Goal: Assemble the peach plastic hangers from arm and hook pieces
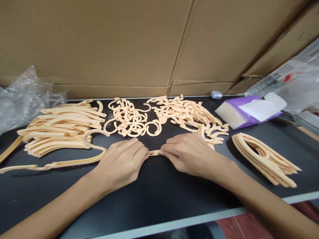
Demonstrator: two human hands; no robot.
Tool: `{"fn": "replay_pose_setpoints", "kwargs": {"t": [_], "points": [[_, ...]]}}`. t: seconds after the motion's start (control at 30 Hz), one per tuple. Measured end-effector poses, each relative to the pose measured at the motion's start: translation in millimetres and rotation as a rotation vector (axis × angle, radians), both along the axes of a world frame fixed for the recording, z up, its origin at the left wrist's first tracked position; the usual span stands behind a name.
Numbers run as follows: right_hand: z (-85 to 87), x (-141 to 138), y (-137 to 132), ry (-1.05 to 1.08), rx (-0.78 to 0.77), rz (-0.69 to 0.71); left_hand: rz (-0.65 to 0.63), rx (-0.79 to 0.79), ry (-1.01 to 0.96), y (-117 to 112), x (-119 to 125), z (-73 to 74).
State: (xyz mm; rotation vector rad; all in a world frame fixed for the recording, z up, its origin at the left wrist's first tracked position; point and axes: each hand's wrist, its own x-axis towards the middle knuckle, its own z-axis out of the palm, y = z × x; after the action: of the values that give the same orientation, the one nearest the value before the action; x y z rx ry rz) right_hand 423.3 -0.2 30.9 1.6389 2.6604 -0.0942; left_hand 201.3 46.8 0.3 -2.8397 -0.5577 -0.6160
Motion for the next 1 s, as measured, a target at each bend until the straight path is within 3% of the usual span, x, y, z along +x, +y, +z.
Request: {"fn": "replay_pose_setpoints", "kwargs": {"t": [0.43, 0.7, 1.0], "points": [[-10.9, -1, -7, -0.027, 0.303, 0.111, 0.018, -0.029, -0.017, 0, 0, -2.3], [-14.6, 4, -7, 0.006, 0.372, 0.115, 0.055, 0.025, -0.041, -4, 1, -4.9], [-14.0, 22, 4, 0.346, 0.454, 0.114, 0.073, 0.095, -0.207, -8, -1, 3.1]]}}
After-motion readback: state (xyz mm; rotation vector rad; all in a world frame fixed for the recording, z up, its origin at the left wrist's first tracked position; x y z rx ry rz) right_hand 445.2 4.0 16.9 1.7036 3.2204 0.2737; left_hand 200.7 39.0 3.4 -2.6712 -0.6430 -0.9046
